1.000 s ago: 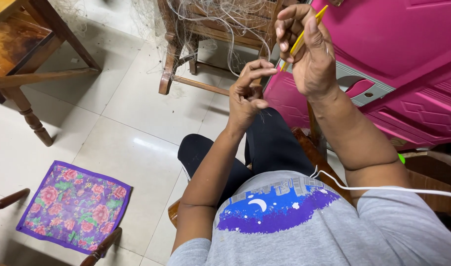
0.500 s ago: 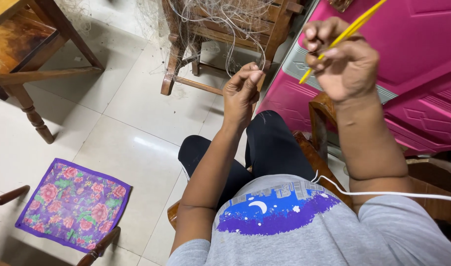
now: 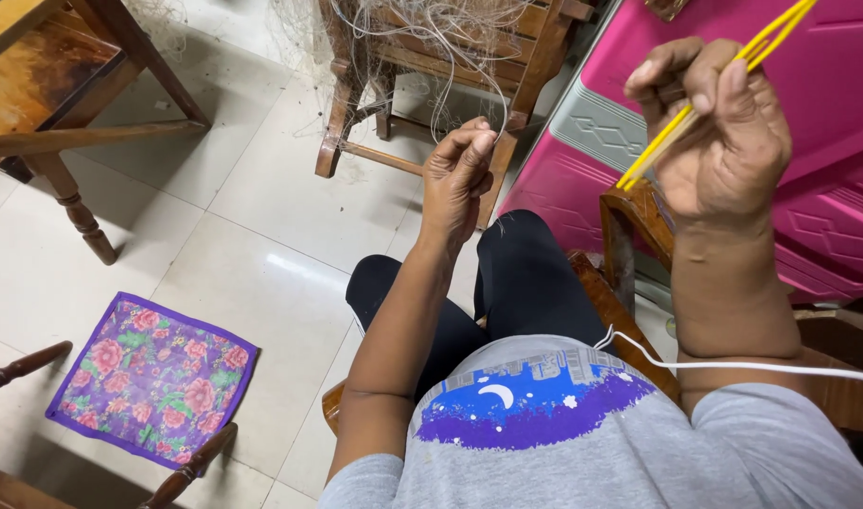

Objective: Repairing a fishing net using a shuttle and scissors

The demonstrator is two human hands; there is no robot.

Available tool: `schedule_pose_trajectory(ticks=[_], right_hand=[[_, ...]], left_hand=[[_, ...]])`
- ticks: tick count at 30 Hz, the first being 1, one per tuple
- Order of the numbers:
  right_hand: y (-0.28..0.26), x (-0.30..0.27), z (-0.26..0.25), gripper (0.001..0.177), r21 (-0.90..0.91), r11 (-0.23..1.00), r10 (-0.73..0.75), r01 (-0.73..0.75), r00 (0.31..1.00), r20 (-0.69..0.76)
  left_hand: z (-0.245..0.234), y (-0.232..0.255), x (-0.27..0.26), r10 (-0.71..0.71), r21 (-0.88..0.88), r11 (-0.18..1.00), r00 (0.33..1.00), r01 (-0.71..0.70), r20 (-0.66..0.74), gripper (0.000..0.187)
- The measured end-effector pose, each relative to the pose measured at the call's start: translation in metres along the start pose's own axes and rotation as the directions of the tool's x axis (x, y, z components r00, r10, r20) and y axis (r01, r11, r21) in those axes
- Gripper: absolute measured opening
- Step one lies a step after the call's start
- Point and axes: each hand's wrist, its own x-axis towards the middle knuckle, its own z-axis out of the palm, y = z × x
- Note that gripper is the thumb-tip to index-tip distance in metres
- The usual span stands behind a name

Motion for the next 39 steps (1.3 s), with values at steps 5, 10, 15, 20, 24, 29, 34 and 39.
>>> schedule_pose_trajectory(ticks=[5, 10, 15, 20, 24, 29, 34, 39], right_hand=[[0.024, 0.003, 0.006, 0.021, -0.203, 0.979, 0.028, -0.005, 0.993, 0.113], [0.029, 0.010, 0.035, 0.019, -0.687, 0.704, -0.003, 0.181, 0.968, 0.252], [0.047, 0.010, 0.038, 0.013, -0.684, 0.682, -0.083, 0.261, 0.956, 0.282], [0.052, 0.013, 0.024, 0.013, -0.753, 0.579, -0.102, 0.312, 0.944, 0.313], [0.058, 0.018, 0.016, 0.007, -0.757, 0.572, -0.123, 0.317, 0.945, 0.303], [0.069, 0.020, 0.011, 0.008, -0.713, 0.650, -0.160, 0.263, 0.965, 0.210], [0.087, 0.017, 0.022, 0.009, -0.611, 0.758, -0.216, 0.226, 0.972, 0.092], [0.098, 0.014, 0.034, 0.009, -0.590, 0.776, -0.266, 0.222, 0.964, 0.012]], left_hand=[[0.006, 0.004, -0.003, 0.044, 0.093, 0.995, 0.999, -0.045, 0.021, 0.002], [0.014, 0.007, -0.004, 0.087, 0.213, 0.973, 0.996, -0.091, 0.031, 0.003], [0.009, -0.003, -0.001, 0.169, 0.273, 0.946, 0.985, -0.173, 0.038, 0.006], [0.012, -0.006, -0.005, 0.147, 0.269, 0.952, 0.989, -0.146, 0.015, 0.007], [0.012, -0.009, -0.004, 0.147, 0.247, 0.958, 0.989, -0.144, 0.008, 0.007], [0.001, -0.017, -0.001, 0.126, 0.222, 0.968, 0.992, -0.119, -0.019, 0.009], [0.013, -0.010, -0.004, 0.096, 0.146, 0.986, 0.992, -0.083, -0.079, 0.024], [0.014, -0.009, -0.005, 0.060, 0.175, 0.984, 0.995, -0.046, -0.077, 0.029]])
